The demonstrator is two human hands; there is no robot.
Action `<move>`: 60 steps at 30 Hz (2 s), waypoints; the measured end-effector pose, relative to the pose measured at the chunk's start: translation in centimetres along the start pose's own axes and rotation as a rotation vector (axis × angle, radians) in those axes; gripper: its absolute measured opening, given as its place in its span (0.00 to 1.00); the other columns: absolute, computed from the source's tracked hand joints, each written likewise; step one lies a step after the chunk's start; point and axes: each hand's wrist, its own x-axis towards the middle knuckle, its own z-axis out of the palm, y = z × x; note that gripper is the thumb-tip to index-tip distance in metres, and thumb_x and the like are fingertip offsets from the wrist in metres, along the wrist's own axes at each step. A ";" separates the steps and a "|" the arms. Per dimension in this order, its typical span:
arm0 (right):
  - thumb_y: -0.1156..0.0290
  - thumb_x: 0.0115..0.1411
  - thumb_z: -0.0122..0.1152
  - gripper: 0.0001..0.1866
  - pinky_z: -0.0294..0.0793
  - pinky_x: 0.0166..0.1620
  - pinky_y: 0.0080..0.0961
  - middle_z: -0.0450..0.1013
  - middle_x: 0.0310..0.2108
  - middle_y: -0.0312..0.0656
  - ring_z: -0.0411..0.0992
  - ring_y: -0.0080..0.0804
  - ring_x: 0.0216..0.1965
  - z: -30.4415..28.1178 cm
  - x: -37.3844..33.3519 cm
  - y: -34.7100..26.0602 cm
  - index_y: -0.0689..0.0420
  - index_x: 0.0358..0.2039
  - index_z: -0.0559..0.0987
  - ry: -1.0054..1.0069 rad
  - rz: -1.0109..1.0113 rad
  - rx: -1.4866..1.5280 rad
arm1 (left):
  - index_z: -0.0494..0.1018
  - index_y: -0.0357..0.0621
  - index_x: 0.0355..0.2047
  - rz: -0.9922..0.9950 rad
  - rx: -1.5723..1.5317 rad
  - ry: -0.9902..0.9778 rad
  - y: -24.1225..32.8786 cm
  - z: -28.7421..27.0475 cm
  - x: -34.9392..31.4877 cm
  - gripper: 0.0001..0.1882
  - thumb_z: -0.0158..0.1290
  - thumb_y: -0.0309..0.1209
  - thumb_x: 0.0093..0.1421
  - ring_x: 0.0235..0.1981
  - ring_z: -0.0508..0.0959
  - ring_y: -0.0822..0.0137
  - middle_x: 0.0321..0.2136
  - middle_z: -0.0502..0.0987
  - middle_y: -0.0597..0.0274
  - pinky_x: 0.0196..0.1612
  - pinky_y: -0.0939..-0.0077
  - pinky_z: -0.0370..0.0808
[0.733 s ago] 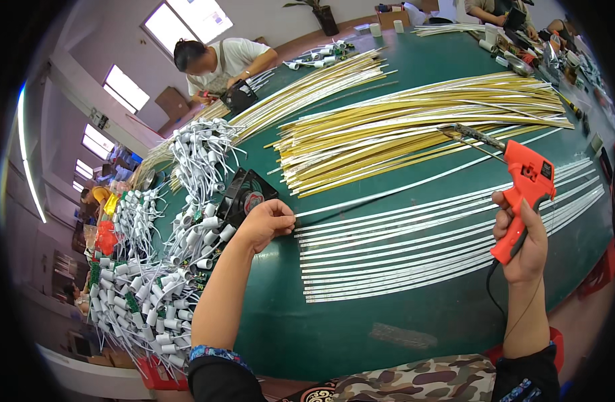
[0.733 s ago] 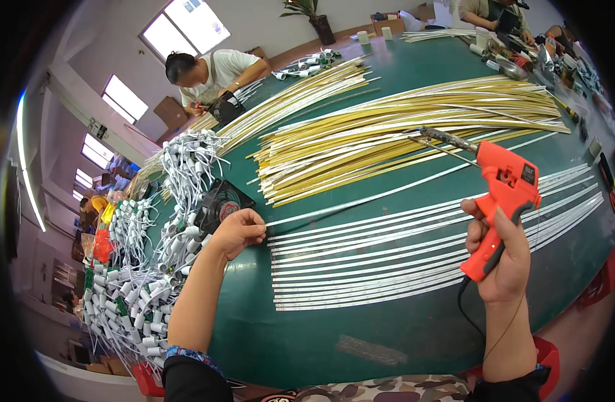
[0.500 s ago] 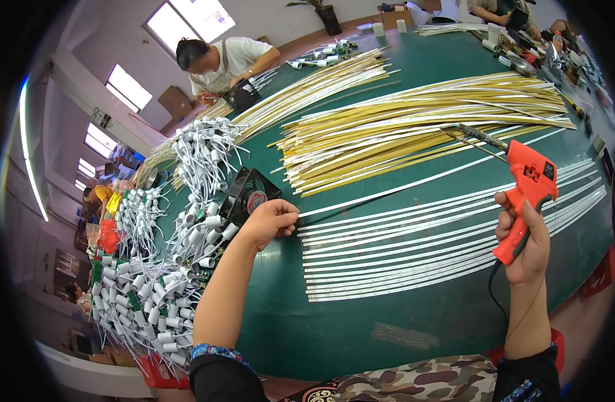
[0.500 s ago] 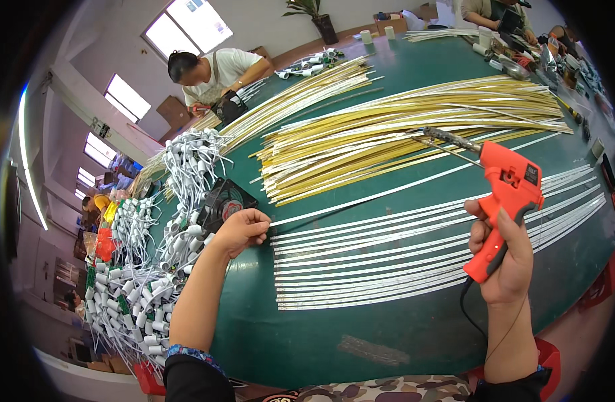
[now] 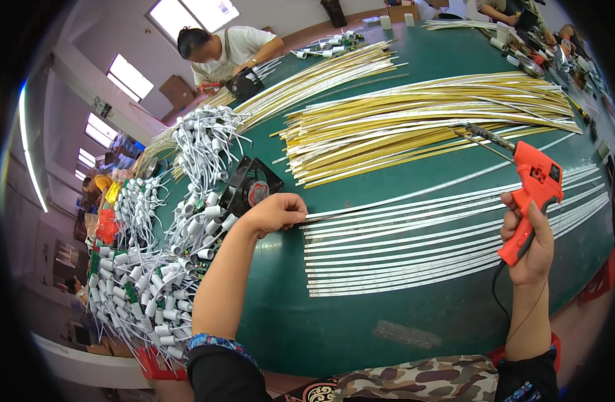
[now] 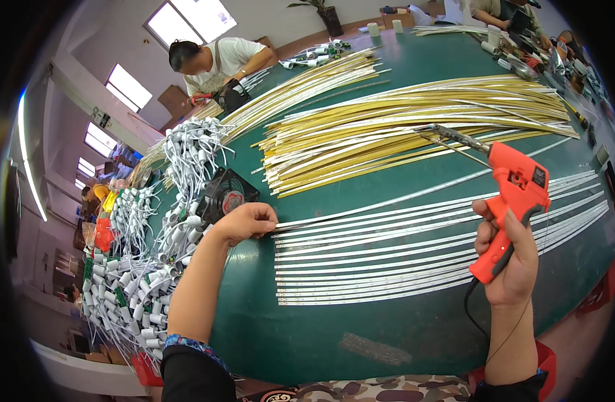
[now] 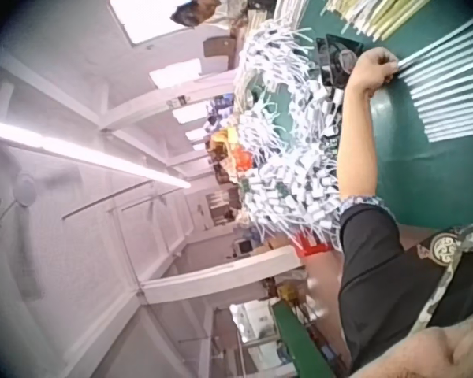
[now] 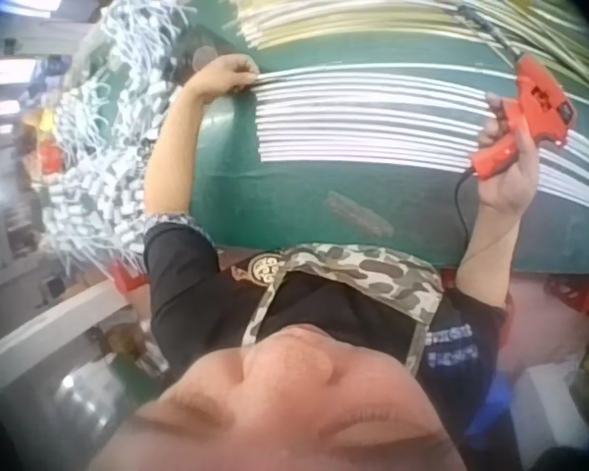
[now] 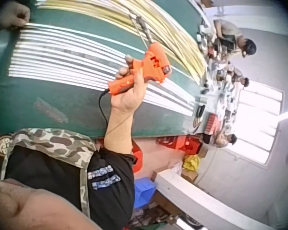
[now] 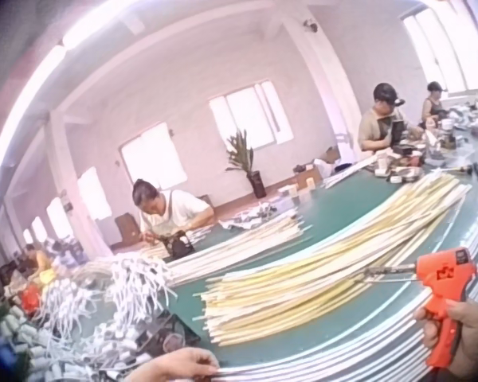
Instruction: The person solders wires to LED strips and circuit boards using a soldering iron, then assembles the lighting components. A cooling fan is used to dissipate heat during the process.
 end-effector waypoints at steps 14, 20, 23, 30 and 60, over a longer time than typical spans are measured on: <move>0.65 0.67 0.47 0.18 0.67 0.32 0.14 0.71 0.47 0.52 0.65 0.20 0.30 0.0 0.4 0.1 0.66 0.50 0.68 -0.038 0.000 0.041 | 0.72 0.41 0.31 0.204 -0.340 -0.007 -1.9 -0.5 -1.9 0.02 0.55 0.24 0.58 0.22 0.68 0.78 0.22 0.70 0.71 0.25 0.84 0.64; 0.65 0.67 0.47 0.20 0.67 0.32 0.15 0.71 0.47 0.52 0.64 0.20 0.30 -0.4 0.2 -0.2 0.67 0.52 0.67 -0.043 -0.019 0.052 | 0.73 0.41 0.30 0.023 0.031 0.193 -0.9 0.7 0.0 0.01 0.53 0.24 0.58 0.20 0.68 0.80 0.21 0.70 0.71 0.23 0.84 0.64; 0.65 0.67 0.47 0.21 0.67 0.32 0.15 0.71 0.47 0.52 0.65 0.20 0.30 -0.1 0.1 0.2 0.67 0.54 0.66 -0.017 -0.016 0.051 | 0.73 0.41 0.29 -0.042 0.063 0.209 -1.0 0.8 0.1 0.02 0.53 0.24 0.58 0.20 0.68 0.79 0.21 0.71 0.71 0.22 0.84 0.64; 0.64 0.66 0.48 0.21 0.68 0.31 0.14 0.71 0.46 0.52 0.65 0.19 0.29 -0.6 0.2 0.1 0.67 0.53 0.67 0.016 -0.007 0.025 | 0.73 0.42 0.29 -0.056 -0.052 0.143 -0.7 0.3 0.6 0.02 0.55 0.24 0.58 0.20 0.67 0.80 0.22 0.72 0.72 0.22 0.85 0.63; 0.66 0.66 0.47 0.20 0.71 0.30 0.15 0.73 0.44 0.52 0.68 0.20 0.29 -0.2 0.2 0.2 0.65 0.54 0.65 0.032 0.003 0.032 | 0.72 0.41 0.28 0.438 1.434 0.501 3.6 3.6 5.0 0.03 0.50 0.23 0.51 0.33 0.78 0.52 0.30 0.75 0.53 0.35 0.62 0.77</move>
